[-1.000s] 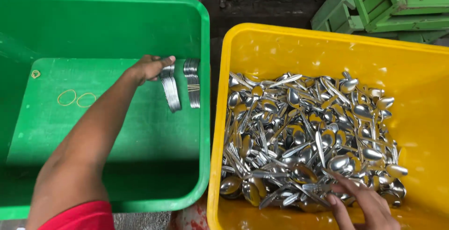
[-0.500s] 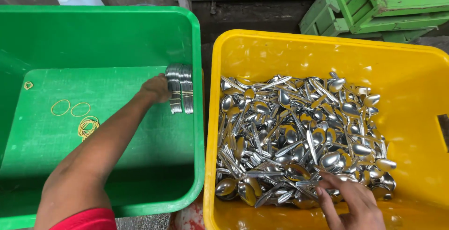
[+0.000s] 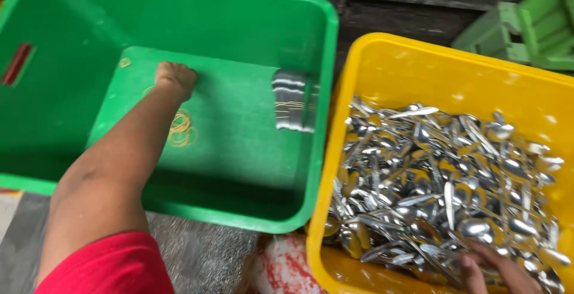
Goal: Picking up metal spoons from a bin, stacking them together, and securing the bundle with a rubber band.
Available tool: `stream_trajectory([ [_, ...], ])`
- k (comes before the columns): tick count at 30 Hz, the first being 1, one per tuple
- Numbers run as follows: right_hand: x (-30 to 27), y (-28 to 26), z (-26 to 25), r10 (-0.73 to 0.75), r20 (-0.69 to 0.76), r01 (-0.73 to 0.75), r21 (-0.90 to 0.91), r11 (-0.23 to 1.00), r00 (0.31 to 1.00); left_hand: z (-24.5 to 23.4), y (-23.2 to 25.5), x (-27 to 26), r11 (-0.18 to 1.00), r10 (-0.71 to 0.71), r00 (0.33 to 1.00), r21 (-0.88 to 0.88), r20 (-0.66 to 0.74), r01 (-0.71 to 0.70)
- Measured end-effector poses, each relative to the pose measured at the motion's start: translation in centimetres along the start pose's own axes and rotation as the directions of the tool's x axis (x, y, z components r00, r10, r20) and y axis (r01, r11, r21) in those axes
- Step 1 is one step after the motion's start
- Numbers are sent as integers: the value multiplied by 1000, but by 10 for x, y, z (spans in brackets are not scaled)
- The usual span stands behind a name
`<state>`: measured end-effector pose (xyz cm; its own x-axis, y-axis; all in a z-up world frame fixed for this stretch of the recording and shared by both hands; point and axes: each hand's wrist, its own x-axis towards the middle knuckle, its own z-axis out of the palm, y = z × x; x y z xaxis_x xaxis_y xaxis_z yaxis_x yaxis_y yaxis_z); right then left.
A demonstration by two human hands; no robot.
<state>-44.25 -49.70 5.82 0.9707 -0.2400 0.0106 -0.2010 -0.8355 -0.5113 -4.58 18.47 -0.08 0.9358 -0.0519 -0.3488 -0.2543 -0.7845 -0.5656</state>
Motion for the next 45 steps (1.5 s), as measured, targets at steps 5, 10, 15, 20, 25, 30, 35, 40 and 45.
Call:
stream_trajectory([
  [5, 4, 119, 27, 235, 316, -200, -141, 970, 919, 100, -49, -11, 985, -133, 978, 129, 161, 113],
  [10, 37, 203, 41, 215, 511, -209, -70, 975, 832, 112, -38, -10, 996, -32, 998, 88, 47, 28],
  [15, -16, -107, -51, 399, 180, -399, -40, 916, 899, 97, -44, 17, 999, 0, 997, 33, -78, 3],
  [20, 34, -116, -79, 268, 693, -270, -110, 957, 669, 52, -46, 13, 772, -156, 793, -574, -588, -274],
  [25, 109, -86, -81, 179, 346, -66, -315, 947, 921, -223, 43, -173, 696, 77, 753, -506, -653, -510],
  [30, 194, -94, -20, 159, 281, -81, -270, 960, 946, -326, 153, -229, 458, 288, 568, -410, -771, -789],
  [35, 222, -86, 52, 140, 218, -51, -369, 928, 966, -334, 273, -163, 620, 430, 661, -331, -614, -711],
  [40, 232, -85, 72, 212, 233, -104, -405, 908, 949, -308, 319, -100, 740, 376, 826, -400, -420, -541],
  [45, 225, -75, 74, 185, 273, -104, -287, 952, 944, -293, 316, -87, 832, 350, 929, -416, -119, -367],
])
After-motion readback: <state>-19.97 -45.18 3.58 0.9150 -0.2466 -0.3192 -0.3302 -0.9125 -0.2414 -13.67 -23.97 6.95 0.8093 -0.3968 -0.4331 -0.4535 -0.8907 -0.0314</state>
